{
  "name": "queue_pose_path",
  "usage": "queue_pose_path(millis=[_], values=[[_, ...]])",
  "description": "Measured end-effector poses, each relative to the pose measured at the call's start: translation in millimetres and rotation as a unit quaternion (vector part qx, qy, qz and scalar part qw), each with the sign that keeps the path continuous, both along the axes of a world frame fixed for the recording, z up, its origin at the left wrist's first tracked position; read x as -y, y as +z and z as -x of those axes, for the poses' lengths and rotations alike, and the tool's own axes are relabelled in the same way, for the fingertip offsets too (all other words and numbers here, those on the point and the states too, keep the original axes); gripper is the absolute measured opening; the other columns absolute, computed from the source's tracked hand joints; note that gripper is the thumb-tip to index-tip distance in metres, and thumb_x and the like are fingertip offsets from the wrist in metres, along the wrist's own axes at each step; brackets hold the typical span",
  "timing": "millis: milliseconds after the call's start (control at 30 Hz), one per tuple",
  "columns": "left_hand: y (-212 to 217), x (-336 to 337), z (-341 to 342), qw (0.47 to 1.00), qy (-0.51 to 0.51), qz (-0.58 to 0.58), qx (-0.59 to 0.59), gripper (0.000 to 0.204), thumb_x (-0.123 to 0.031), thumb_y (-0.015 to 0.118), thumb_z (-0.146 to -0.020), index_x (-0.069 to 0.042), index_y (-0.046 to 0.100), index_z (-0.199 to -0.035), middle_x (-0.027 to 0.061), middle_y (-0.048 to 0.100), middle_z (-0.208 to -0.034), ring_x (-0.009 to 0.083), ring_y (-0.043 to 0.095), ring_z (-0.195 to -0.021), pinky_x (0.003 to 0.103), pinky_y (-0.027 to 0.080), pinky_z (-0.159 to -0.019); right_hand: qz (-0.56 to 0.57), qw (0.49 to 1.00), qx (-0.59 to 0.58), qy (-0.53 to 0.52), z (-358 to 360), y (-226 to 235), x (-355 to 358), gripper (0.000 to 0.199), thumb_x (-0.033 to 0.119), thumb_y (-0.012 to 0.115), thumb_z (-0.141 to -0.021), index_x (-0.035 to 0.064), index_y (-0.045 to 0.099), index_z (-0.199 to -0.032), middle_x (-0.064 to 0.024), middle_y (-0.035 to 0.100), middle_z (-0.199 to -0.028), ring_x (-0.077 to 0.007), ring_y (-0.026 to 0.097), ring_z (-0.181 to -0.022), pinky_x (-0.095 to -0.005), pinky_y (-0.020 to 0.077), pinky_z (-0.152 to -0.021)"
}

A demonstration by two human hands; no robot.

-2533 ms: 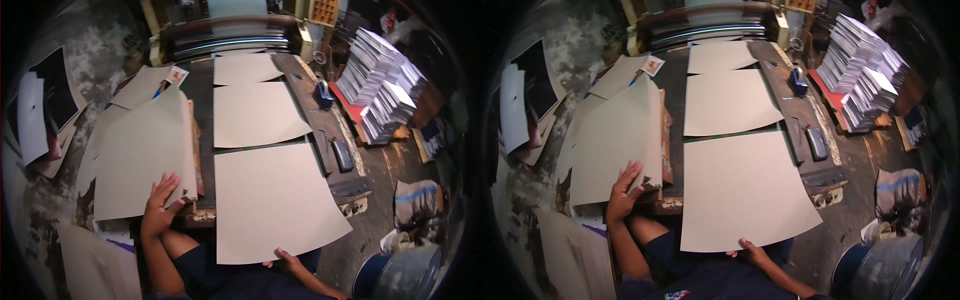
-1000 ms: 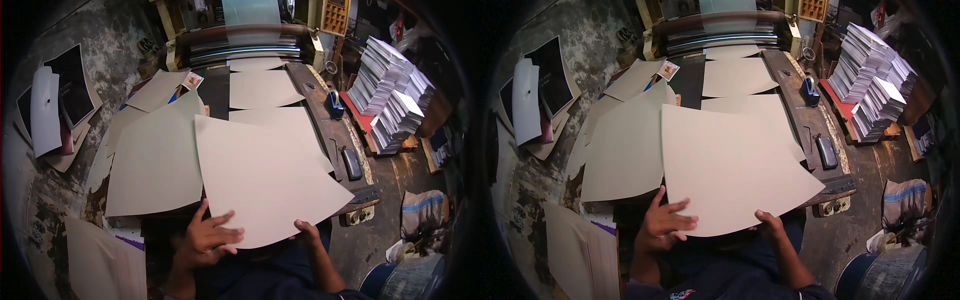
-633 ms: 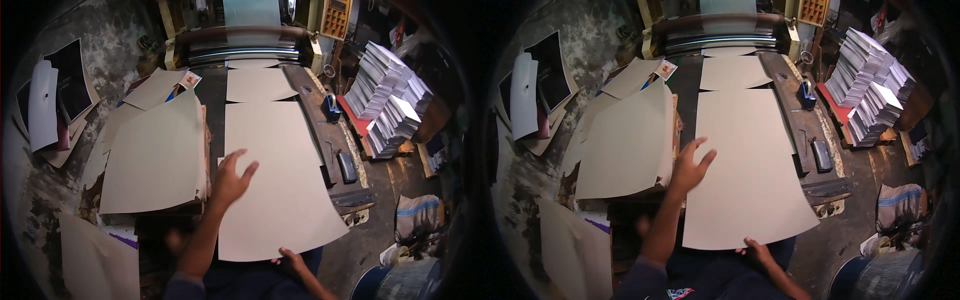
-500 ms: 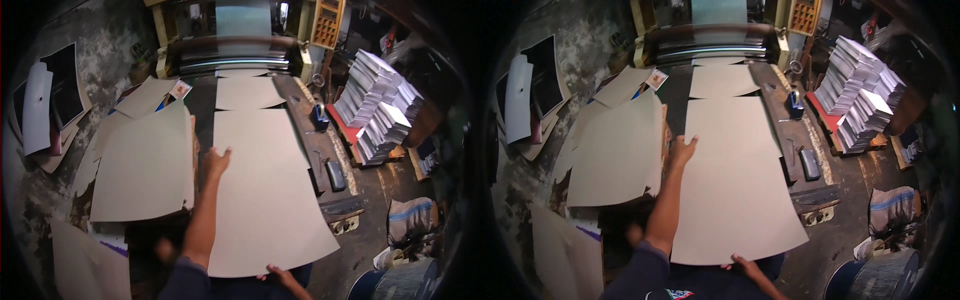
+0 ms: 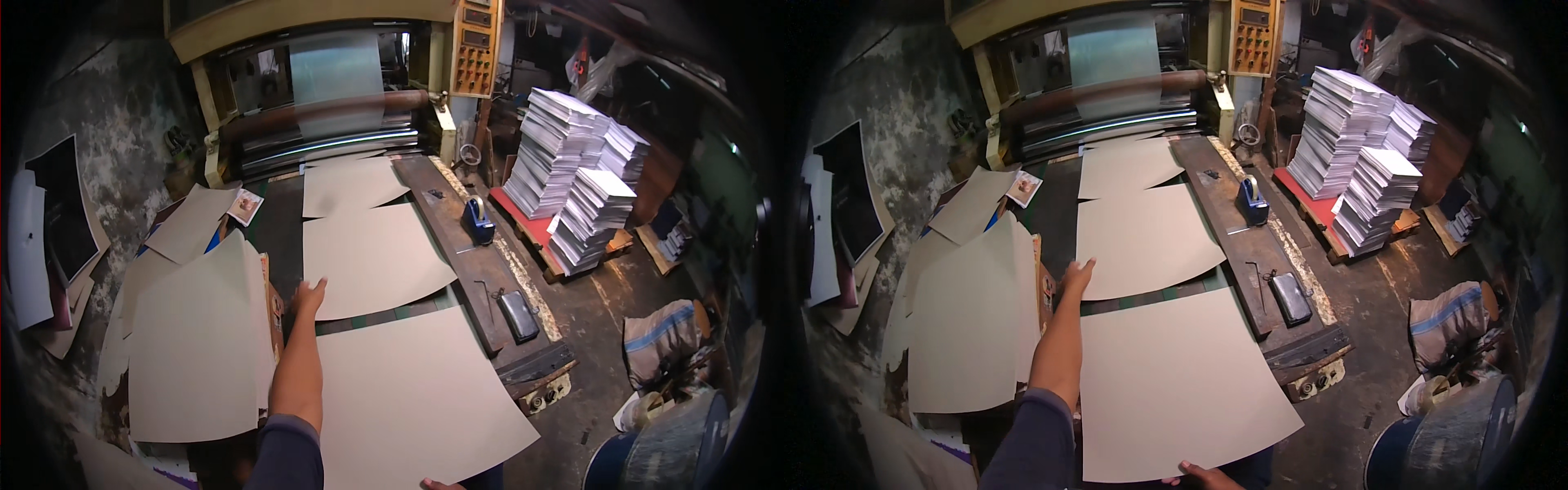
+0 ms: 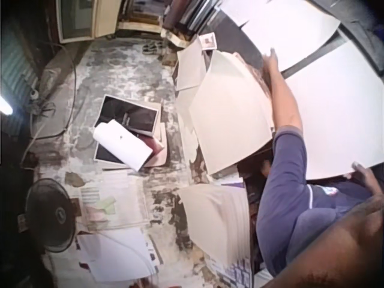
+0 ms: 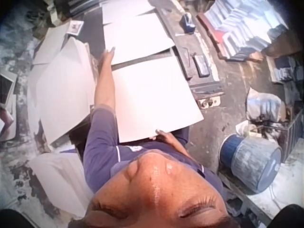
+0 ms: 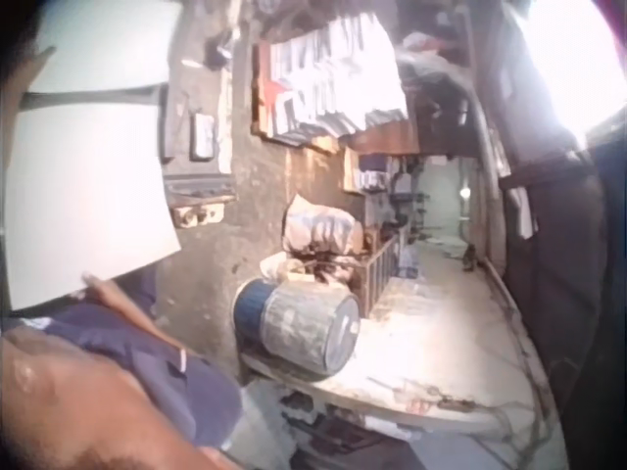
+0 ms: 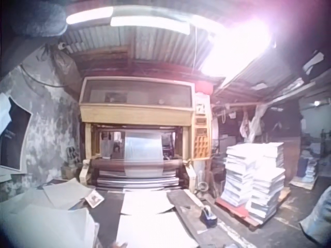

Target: The person lifts sheets of paper from a stack and places them one by one onto the feed table of a laminating or printing machine.

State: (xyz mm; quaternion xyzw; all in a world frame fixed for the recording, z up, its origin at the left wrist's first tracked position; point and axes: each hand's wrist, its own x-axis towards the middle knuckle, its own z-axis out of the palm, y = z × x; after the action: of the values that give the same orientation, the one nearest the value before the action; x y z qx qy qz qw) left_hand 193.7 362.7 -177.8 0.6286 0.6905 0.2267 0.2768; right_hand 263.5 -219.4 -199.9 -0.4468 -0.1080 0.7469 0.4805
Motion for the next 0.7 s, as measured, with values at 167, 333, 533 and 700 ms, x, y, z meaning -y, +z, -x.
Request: queue_pose_path(millis=[167, 333, 533, 700], values=[[64.0, -42.4, -41.0, 0.976, -0.039, -0.204, 0.057, 0.067, -0.048, 0.073, -0.076, -0.002, 0.059, -0.123, 0.0249, 0.058, -0.126, 0.04, 0.053, -0.12, 0.047, 0.044, -0.1, -0.064, 0.998, -0.021, -0.015, -4.2, 19.7, -42.2, 0.044, 0.033, 0.046, -0.102, -0.0065, 0.052, -0.121, -0.0181, 0.066, -0.104, -0.0264, 0.064, -0.097, -0.0353, 0.0491, -0.085], [193.2, -48.4, -77.0, 0.94, -0.116, -0.318, 0.046, 0.06, -0.045, 0.071, -0.079, -0.004, 0.061, -0.122, 0.0224, 0.06, -0.124, 0.0388, 0.055, -0.118, 0.045, 0.043, -0.1, -0.031, 0.998, -0.038, -0.044, -18.2, 12.0, -71.4, 0.044, 0.031, 0.047, -0.101, -0.0058, 0.047, -0.125, -0.0204, 0.061, -0.111, -0.0296, 0.063, -0.101, -0.0389, 0.0486, -0.087], [300.1, -11.5, 14.6, 0.89, -0.2, -0.387, -0.136, 0.054, -0.039, 0.058, -0.093, -0.01, 0.051, -0.138, 0.0191, 0.038, -0.15, 0.0394, 0.029, -0.141, 0.045, 0.027, -0.114, -0.057, 0.995, -0.058, -0.066, -32.2, 3.6, -107.8, 0.057, 0.045, 0.046, -0.1, -0.0051, 0.045, -0.127, -0.0236, 0.062, -0.108, -0.0267, 0.06, -0.095, -0.0387, 0.0469, -0.086], [259.0, 26.1, 161.8, 0.876, -0.18, -0.343, -0.287, 0.063, -0.043, 0.05, -0.096, -0.008, 0.038, -0.146, 0.0163, 0.031, -0.154, 0.0431, 0.028, -0.14, 0.054, 0.025, -0.113, -0.075, 0.991, -0.075, -0.087, -34.4, 7.6, -139.8, 0.049, 0.047, 0.046, -0.099, 0.0015, 0.051, -0.115, -0.0217, 0.064, -0.102, -0.0258, 0.06, -0.088, -0.0398, 0.0469, -0.083]])
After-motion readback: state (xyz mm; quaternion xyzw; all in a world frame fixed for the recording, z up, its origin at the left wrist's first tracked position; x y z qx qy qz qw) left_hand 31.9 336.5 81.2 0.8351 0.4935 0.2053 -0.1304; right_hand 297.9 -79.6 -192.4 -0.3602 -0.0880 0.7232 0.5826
